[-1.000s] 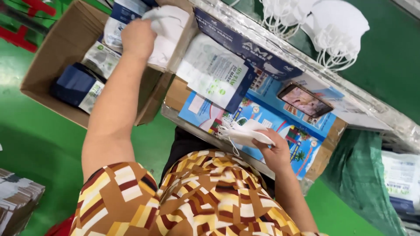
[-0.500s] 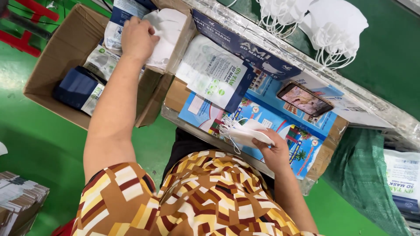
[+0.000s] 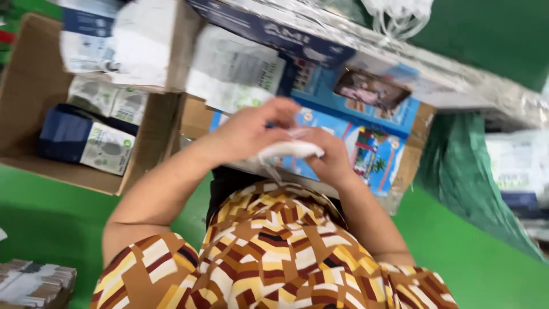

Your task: Packing individual white face masks into branded plastic packaging bags at a workstation.

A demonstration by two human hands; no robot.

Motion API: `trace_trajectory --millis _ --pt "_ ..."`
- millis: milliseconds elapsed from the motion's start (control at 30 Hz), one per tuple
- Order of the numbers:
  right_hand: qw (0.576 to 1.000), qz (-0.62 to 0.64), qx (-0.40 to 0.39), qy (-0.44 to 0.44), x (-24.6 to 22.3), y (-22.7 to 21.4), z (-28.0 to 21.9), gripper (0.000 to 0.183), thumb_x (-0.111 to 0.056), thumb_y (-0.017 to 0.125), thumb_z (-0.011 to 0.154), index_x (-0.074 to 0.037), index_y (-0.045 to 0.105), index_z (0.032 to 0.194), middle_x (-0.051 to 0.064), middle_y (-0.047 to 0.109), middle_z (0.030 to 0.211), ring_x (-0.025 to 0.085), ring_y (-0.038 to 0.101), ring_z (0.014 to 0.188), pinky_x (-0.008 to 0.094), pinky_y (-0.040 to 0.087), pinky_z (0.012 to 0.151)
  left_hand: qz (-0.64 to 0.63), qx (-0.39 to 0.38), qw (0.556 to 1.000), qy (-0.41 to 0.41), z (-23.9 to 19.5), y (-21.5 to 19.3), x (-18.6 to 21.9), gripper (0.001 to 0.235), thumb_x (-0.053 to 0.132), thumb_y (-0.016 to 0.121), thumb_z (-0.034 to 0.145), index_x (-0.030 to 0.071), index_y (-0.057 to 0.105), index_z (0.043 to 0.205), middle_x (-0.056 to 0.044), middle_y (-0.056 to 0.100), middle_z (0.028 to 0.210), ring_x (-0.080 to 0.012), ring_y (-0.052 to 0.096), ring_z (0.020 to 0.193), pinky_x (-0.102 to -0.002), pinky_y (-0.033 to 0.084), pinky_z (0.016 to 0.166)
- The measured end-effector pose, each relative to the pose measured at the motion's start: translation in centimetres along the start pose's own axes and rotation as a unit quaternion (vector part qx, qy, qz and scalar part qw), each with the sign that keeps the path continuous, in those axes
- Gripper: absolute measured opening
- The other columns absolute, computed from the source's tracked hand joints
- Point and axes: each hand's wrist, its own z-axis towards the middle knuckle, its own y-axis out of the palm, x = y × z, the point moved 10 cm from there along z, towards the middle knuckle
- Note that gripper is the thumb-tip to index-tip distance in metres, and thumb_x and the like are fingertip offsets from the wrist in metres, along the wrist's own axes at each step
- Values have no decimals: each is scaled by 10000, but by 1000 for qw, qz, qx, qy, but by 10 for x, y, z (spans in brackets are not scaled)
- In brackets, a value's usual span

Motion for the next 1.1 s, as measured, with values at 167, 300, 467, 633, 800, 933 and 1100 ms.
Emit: trace_trajectory --millis 167,300,467,633,800,933,1100 --pt "986 86 102 102 80 3 -40 638 -78 831 862 -83 492 1403 137 667 1337 286 667 1222 330 513 1066 113 67 989 62 22 53 -38 902 290 791 778 27 360 1526 -196 519 1479 -396 386 1445 -609 193 1177" --pt "991 43 115 46 76 7 -39 905 -77 867 803 -22 322 1524 156 600 1394 347 599 1261 374 451 1086 252 146 956 -25 30 97 -96 848 108 757 769 72 387 1532 -146 470 1527 -397 274 1523 -706 72 1210" --pt "992 13 96 82 112 20 -67 761 -48 869 800 -135 544 1482 110 693 1364 293 676 1261 353 520 1103 306 185 933 43 32 92 -49 813 82 745 796 125 418 1540 -158 426 1563 -428 215 1541 -734 57 1191" --pt "992 -10 120 35 70 -8 -41 808 -70 865 671 -115 570 1422 173 647 1347 345 627 1261 388 490 1100 334 176 923 68 39 87 -37 812 55 739 797 126 438 1548 -129 404 1592 -420 200 1567 -762 55 1189" --pt "987 1 155 36 86 -9 -42 752 -91 867 765 -76 525 1434 171 669 1285 333 641 1156 371 481 1032 281 102 947 118 50 109 -32 799 8 678 742 66 470 1511 -230 357 1583 -467 218 1518 -725 144 1175" --pt "990 36 83 112 106 -20 -54 612 -40 769 843 -128 604 1426 121 731 1274 255 711 1133 332 531 1002 157 152 971 97 50 81 -63 647 -25 588 788 47 542 1429 -247 426 1506 -446 366 1447 -583 309 1195" --pt "933 294 -135 159 37 -55 -70 398 -217 718 909 -69 691 1278 166 716 1140 298 693 1045 387 536 930 284 254 913 -149 51 37 -144 421 131 662 905 -24 604 1291 -197 603 1122 -403 619 1026 -475 531 877"
